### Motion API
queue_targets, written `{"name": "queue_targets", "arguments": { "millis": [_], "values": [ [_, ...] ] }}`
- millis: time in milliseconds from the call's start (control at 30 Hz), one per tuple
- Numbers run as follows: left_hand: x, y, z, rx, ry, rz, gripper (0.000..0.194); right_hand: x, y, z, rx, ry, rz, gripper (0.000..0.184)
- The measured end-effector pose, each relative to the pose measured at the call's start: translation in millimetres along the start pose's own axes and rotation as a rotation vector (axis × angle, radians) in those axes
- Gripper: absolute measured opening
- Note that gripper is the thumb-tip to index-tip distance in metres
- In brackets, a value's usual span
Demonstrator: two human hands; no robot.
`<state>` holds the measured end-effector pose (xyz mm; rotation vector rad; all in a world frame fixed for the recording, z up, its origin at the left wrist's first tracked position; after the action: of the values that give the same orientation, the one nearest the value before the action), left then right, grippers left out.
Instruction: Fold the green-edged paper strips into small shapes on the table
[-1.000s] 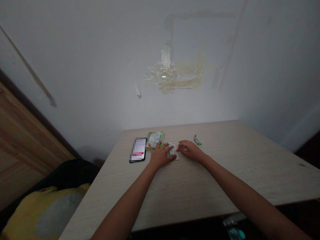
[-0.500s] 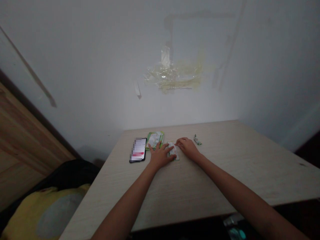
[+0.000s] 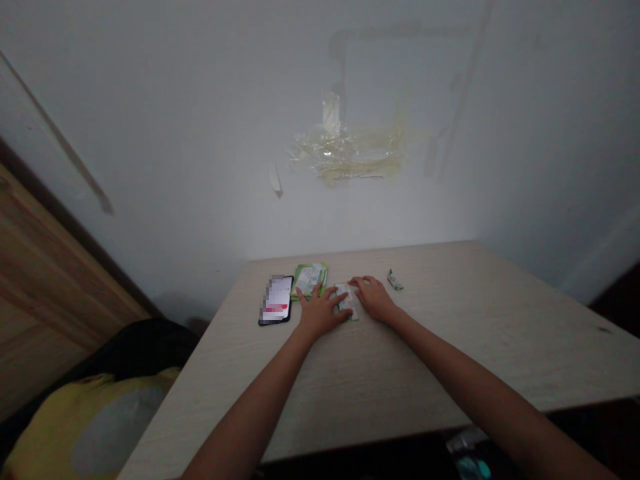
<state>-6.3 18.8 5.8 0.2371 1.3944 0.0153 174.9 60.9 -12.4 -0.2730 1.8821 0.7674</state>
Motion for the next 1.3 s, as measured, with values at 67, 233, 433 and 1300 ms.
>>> {"name": "queue_targets", "arguments": {
  "millis": [67,233,433,1300],
  "values": [
    [0.1,0,0,-0.005,-0.001,0.001,0.052,0,0,0,0.007,0.005,-0.01,0.036],
    [0.8,0,0,-0.006,0.001,0.014,0.051,-1,0,0,0.006,0.034,-0.004,0.037],
    [0.6,-2,0,0.002,-0.005,0.053,0.05,-1,-2,5,-0.036,0.134,0.086,0.033],
    [5.1,-2,-1,-0.004,-0.005,0.12,0.048,-20,-18,-16,-0.356,0.194,0.142,0.016]
  ]
}}
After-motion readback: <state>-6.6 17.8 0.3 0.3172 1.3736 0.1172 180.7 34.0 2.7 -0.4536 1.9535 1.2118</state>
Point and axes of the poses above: each hand's wrist, its own y-axis towards the middle knuckle, its own x-axis out of the palm, z = x × y, the point moved 2 cm from there along y, towards the middle knuckle, and after that the axes turned 12 degrees about -x, right-handed, at the moved point
